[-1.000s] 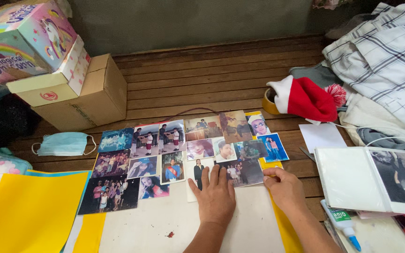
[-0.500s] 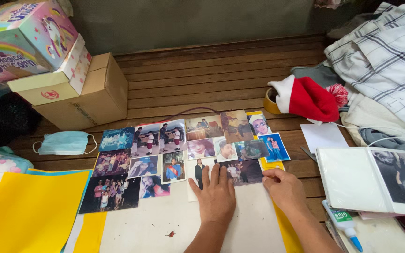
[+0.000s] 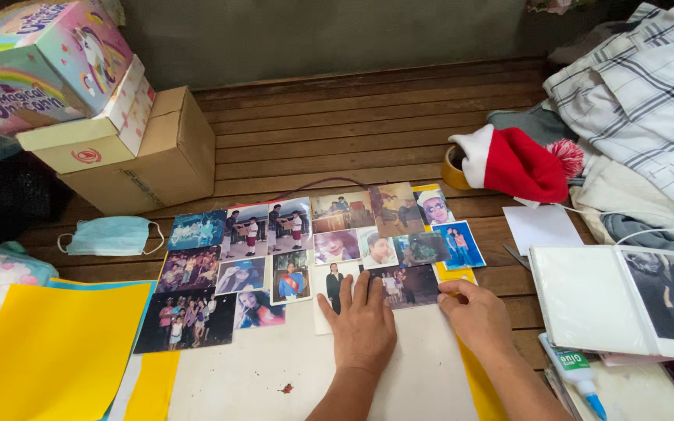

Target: The person flips through a photo album, removes a photograph, applies glue to a white card, and places the photograph onto a large board with other photos. They then lift the board to view the arrangement.

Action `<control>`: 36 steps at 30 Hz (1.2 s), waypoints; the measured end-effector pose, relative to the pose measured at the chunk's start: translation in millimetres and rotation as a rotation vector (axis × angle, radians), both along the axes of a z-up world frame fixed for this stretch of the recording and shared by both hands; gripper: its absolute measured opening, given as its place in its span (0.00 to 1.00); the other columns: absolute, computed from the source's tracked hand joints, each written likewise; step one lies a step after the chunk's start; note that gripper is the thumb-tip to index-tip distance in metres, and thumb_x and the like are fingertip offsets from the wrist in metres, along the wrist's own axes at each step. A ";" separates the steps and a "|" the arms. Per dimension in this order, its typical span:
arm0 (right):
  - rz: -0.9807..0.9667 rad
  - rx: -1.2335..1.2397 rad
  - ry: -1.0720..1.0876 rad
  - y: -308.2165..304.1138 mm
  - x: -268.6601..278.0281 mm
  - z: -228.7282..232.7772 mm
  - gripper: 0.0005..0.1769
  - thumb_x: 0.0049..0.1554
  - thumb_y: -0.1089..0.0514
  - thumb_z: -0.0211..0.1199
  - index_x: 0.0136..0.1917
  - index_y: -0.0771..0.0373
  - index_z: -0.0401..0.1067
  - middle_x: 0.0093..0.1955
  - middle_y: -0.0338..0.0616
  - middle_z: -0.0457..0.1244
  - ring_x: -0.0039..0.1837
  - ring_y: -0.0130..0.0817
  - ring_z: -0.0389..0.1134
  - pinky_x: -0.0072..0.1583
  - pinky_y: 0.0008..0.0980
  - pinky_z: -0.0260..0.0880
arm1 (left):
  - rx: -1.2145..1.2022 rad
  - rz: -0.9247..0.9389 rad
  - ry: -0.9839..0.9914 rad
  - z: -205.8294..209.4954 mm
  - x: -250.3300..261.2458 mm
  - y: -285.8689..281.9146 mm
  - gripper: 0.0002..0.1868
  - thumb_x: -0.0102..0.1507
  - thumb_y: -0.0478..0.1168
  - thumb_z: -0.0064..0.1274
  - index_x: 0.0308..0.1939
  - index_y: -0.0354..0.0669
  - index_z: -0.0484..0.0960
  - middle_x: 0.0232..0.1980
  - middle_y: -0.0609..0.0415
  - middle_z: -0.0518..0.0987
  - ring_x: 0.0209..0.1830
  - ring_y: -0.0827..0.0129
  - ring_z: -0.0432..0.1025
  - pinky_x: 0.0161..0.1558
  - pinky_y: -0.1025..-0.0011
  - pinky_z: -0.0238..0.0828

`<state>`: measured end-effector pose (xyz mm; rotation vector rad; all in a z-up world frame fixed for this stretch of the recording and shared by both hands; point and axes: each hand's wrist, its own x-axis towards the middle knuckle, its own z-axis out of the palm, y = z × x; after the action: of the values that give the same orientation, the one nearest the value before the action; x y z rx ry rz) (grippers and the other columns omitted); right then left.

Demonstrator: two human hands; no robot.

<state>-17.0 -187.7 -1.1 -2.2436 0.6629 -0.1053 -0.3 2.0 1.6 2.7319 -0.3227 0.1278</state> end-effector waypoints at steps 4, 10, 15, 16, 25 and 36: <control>-0.007 -0.006 0.007 -0.1 0.7 -0.3 0.16 0.51 0.51 0.69 0.54 0.51 0.82 0.46 0.46 0.74 0.48 0.40 0.75 0.53 0.35 0.73 | 0.003 0.004 -0.008 -0.6 0.5 -0.2 0.23 0.65 0.45 0.44 0.65 0.46 0.71 0.73 0.54 0.63 0.76 0.55 0.48 0.68 0.28 0.31; 0.005 -0.020 0.008 1.0 1.4 2.8 0.16 0.51 0.51 0.69 0.54 0.51 0.82 0.46 0.44 0.74 0.48 0.39 0.75 0.53 0.35 0.73 | -0.001 0.012 0.024 -1.3 0.8 -1.1 0.23 0.65 0.44 0.43 0.65 0.49 0.71 0.73 0.56 0.63 0.76 0.57 0.47 0.69 0.29 0.29; -0.012 -0.015 0.033 2.7 -0.2 6.4 0.16 0.52 0.51 0.68 0.54 0.50 0.82 0.46 0.44 0.74 0.47 0.39 0.75 0.53 0.35 0.73 | 0.020 0.012 0.031 -1.4 1.5 -1.1 0.23 0.65 0.43 0.43 0.65 0.49 0.71 0.75 0.57 0.63 0.77 0.57 0.47 0.69 0.29 0.29; -0.012 -0.021 0.048 2.9 -0.2 6.8 0.16 0.52 0.51 0.68 0.54 0.49 0.82 0.46 0.44 0.74 0.47 0.40 0.75 0.53 0.35 0.73 | 0.023 0.012 0.033 -1.4 1.6 -1.0 0.23 0.65 0.43 0.43 0.65 0.49 0.70 0.76 0.57 0.62 0.76 0.57 0.47 0.69 0.30 0.28; -0.013 -0.025 0.040 1.8 1.3 4.1 0.16 0.51 0.50 0.69 0.54 0.49 0.82 0.45 0.44 0.74 0.47 0.39 0.75 0.53 0.36 0.73 | 0.001 0.015 0.056 2.8 0.9 -0.1 0.24 0.64 0.42 0.45 0.65 0.50 0.70 0.76 0.57 0.63 0.77 0.58 0.47 0.70 0.30 0.29; -0.023 -0.018 -0.002 3.3 0.9 2.6 0.15 0.52 0.51 0.68 0.53 0.51 0.82 0.46 0.45 0.74 0.48 0.39 0.75 0.54 0.37 0.73 | -0.001 -0.005 0.028 1.0 0.6 0.4 0.25 0.62 0.42 0.49 0.65 0.49 0.72 0.76 0.54 0.61 0.76 0.54 0.47 0.68 0.27 0.31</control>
<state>-16.1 -184.4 1.5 -2.2535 0.6894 -0.1256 0.4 2.3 2.6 2.7289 -0.3213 0.0879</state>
